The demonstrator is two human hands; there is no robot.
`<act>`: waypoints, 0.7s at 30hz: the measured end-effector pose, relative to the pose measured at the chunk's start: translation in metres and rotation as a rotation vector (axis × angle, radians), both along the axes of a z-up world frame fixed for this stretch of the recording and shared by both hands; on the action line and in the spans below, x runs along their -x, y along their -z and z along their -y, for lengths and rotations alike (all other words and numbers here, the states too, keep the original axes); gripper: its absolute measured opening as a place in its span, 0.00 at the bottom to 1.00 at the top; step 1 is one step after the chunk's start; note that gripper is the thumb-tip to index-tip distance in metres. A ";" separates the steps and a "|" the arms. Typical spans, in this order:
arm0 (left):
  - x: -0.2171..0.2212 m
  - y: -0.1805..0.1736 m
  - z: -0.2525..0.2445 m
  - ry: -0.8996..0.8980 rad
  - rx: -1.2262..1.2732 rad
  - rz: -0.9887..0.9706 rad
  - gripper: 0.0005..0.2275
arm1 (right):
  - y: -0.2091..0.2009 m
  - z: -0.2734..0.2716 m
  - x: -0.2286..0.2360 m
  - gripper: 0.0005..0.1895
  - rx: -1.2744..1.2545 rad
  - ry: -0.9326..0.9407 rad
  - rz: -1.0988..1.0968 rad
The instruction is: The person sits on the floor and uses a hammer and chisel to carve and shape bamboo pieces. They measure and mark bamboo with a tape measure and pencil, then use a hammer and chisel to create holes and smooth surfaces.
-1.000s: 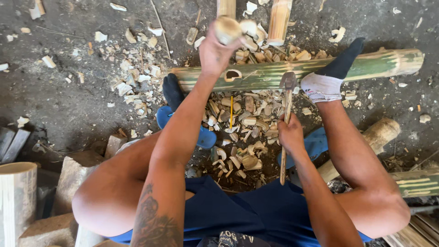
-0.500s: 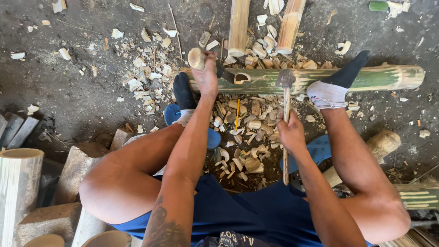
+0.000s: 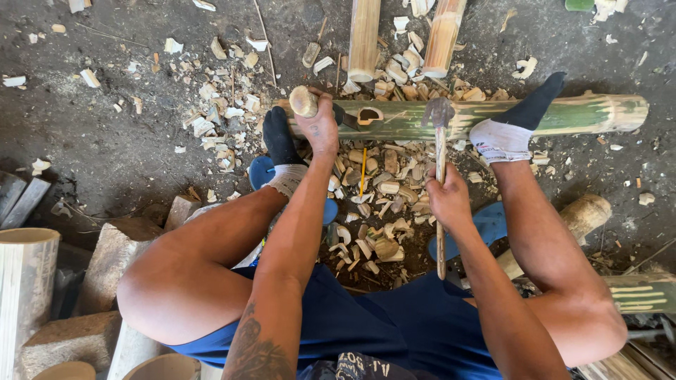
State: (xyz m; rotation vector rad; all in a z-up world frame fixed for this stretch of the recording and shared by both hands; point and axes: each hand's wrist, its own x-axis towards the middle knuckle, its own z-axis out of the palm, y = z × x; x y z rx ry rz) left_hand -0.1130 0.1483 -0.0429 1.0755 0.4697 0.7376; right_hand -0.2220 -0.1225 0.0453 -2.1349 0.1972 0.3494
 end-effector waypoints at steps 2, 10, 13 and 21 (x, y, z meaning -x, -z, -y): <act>0.002 0.000 0.001 -0.005 -0.021 -0.009 0.07 | -0.002 -0.001 0.001 0.07 0.000 0.002 -0.030; -0.011 0.000 -0.010 0.466 -0.252 -0.194 0.07 | -0.011 -0.014 -0.003 0.06 -0.021 -0.036 0.000; -0.020 0.002 -0.002 0.272 -0.332 -0.091 0.06 | -0.030 -0.026 -0.011 0.07 -0.001 -0.086 0.054; -0.001 0.021 0.023 0.077 -0.243 -0.156 0.11 | -0.164 -0.045 -0.059 0.15 0.024 -0.491 0.763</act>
